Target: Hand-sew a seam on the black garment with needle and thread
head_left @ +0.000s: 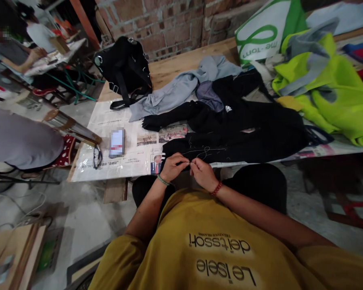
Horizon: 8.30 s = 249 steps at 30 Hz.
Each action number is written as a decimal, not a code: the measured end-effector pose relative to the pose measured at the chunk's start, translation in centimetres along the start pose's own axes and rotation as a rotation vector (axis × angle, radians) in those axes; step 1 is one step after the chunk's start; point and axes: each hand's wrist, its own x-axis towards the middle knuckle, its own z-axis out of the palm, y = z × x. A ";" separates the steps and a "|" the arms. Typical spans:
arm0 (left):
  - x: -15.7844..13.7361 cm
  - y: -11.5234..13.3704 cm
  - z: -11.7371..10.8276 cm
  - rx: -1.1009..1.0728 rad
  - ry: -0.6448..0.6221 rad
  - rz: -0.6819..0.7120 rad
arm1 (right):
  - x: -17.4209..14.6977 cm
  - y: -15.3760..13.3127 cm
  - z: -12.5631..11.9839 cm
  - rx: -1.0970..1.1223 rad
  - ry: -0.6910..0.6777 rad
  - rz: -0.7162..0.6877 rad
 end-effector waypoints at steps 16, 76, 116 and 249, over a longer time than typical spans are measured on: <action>-0.3 0.1 1.1 0.209 0.166 0.000 | -0.8 0.1 -1.3 0.118 -0.159 0.195; -0.5 -0.3 0.7 0.085 0.135 -0.065 | 6.2 -1.3 -3.7 -0.135 -0.265 -0.019; -0.3 -0.4 1.5 0.207 0.158 0.087 | 5.9 -1.2 -2.9 -0.142 -0.157 0.013; -1.4 -0.7 0.6 0.457 0.038 -0.001 | 12.3 -3.5 -14.5 -0.666 -0.070 -0.767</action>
